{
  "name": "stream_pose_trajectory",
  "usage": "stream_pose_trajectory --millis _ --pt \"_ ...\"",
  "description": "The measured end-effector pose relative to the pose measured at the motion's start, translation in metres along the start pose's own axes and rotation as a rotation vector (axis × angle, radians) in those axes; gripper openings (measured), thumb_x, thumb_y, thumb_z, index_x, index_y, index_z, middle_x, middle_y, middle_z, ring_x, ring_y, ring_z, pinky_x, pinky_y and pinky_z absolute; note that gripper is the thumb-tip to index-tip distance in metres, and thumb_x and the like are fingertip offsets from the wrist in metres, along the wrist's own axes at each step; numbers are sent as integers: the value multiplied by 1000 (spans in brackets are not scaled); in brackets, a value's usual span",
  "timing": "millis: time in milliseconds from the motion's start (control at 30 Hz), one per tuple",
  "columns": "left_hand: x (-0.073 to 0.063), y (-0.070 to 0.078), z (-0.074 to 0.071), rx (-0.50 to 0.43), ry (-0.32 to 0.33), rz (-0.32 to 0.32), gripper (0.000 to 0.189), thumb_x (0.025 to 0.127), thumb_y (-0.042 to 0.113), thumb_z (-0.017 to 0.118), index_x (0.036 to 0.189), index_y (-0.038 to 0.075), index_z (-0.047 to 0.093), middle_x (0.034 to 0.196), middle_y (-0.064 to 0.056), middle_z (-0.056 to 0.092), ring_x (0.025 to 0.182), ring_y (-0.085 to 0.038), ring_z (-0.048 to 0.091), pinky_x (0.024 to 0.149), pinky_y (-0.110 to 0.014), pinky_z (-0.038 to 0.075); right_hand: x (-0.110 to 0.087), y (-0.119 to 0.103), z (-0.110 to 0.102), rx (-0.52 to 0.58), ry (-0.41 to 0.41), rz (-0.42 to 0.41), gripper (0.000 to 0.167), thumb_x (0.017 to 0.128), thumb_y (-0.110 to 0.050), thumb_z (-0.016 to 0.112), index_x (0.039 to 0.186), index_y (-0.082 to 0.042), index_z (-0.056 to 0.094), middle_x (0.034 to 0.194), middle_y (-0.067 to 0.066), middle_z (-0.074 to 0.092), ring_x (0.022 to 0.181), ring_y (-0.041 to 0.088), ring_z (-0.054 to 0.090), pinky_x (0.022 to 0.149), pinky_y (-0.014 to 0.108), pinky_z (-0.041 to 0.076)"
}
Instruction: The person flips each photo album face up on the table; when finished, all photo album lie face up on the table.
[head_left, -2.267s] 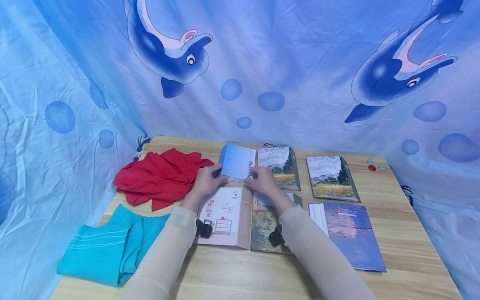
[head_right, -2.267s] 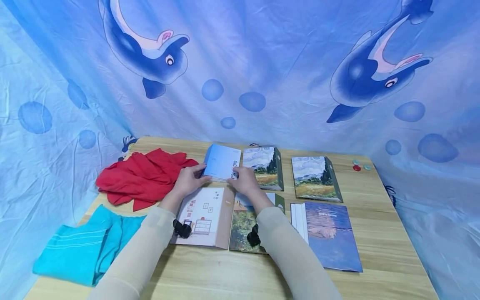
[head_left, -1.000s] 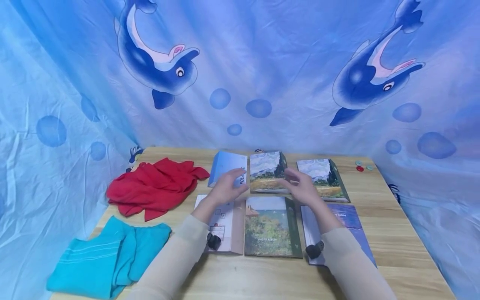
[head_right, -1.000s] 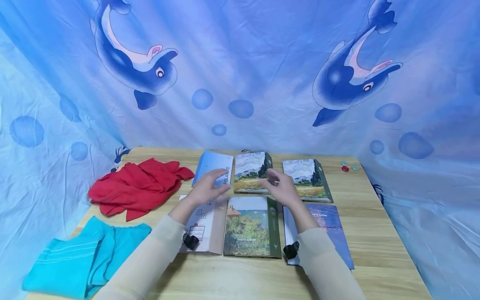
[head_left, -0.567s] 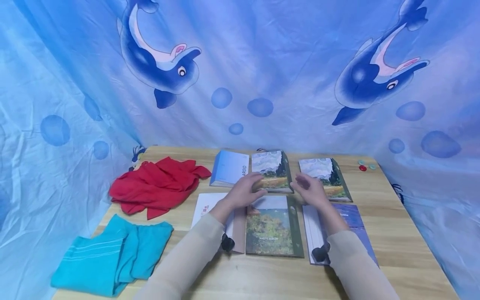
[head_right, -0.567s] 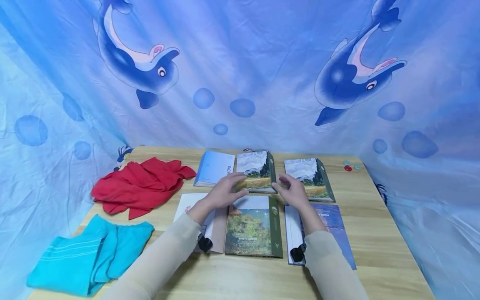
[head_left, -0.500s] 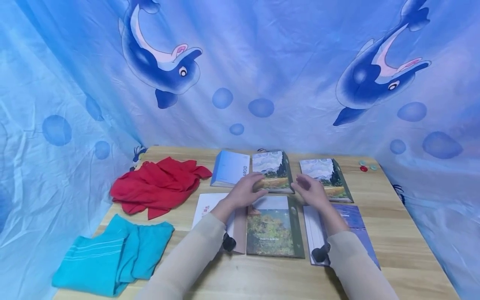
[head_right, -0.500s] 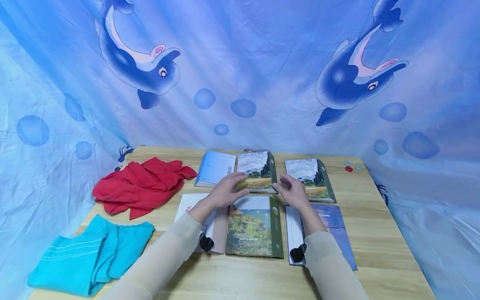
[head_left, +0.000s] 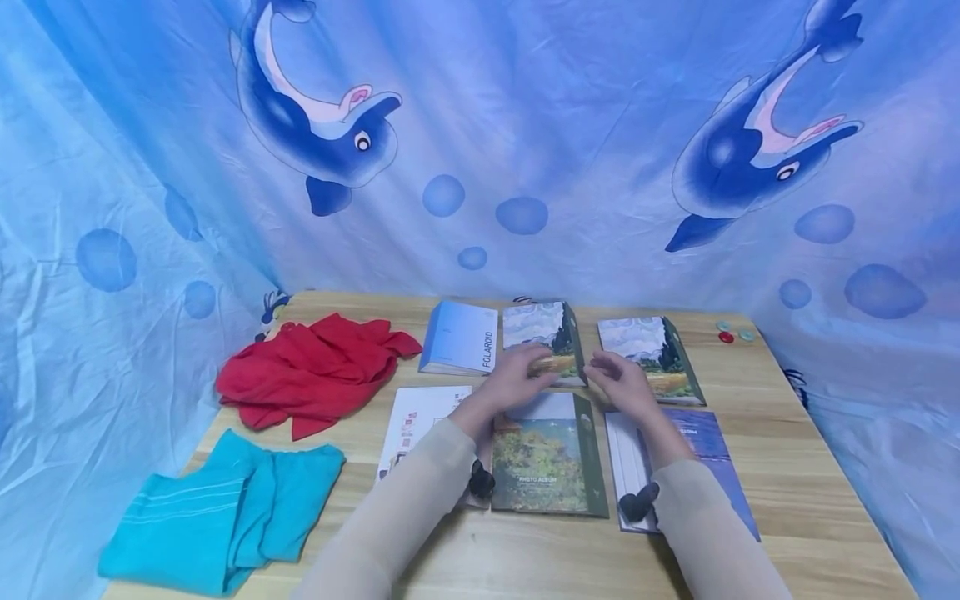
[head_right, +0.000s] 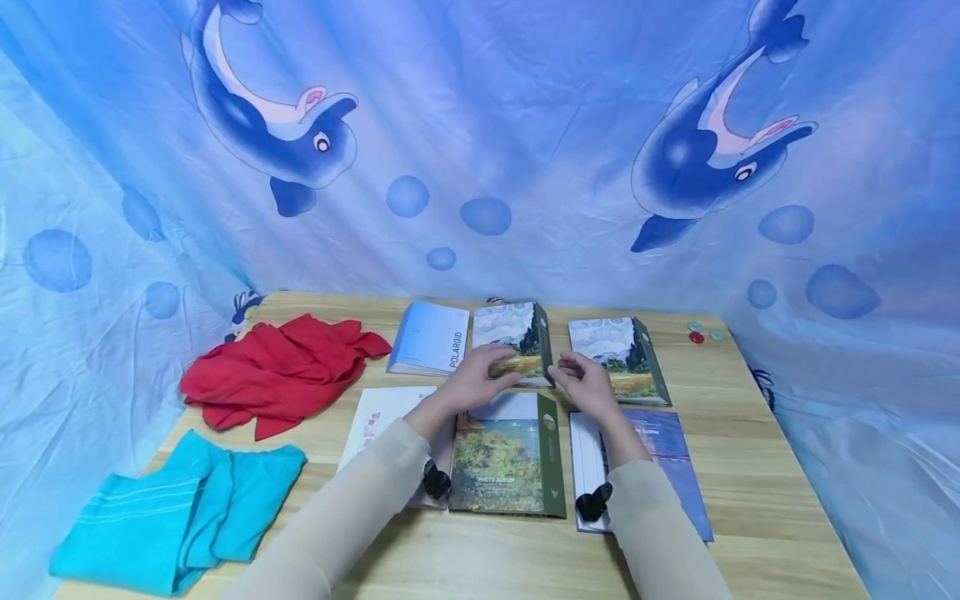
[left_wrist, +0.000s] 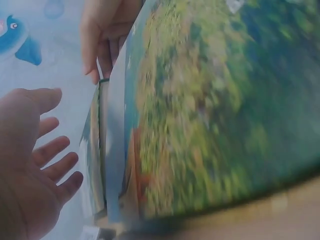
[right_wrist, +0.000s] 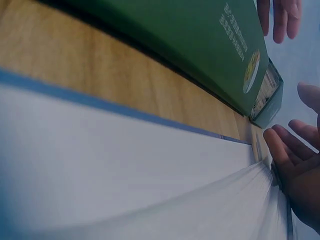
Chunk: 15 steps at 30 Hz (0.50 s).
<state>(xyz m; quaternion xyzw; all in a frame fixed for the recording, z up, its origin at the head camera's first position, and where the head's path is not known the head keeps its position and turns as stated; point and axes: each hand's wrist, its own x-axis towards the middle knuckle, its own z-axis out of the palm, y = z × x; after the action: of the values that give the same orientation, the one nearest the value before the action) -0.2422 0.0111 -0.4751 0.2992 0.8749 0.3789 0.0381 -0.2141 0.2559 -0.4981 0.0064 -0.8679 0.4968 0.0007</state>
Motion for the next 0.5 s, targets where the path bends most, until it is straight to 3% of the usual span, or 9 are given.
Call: stream_pose_trajectory --millis 267,500 --pt "8 5 11 -48 65 -34 47 100 29 64 141 7 58 152 -12 49 144 -27 41 121 -42 31 0 2 0 23 17 40 56 101 -28 65 146 1 50 140 23 58 129 41 55 107 51 47" --pt "5 -3 24 3 3 -88 55 100 37 64 146 10 54 163 -8 33 151 -27 26 124 -44 23 -1 0 3 30 -22 -23 61 94 -18 74 143 7 49 136 29 58 125 44 58 106 49 49"
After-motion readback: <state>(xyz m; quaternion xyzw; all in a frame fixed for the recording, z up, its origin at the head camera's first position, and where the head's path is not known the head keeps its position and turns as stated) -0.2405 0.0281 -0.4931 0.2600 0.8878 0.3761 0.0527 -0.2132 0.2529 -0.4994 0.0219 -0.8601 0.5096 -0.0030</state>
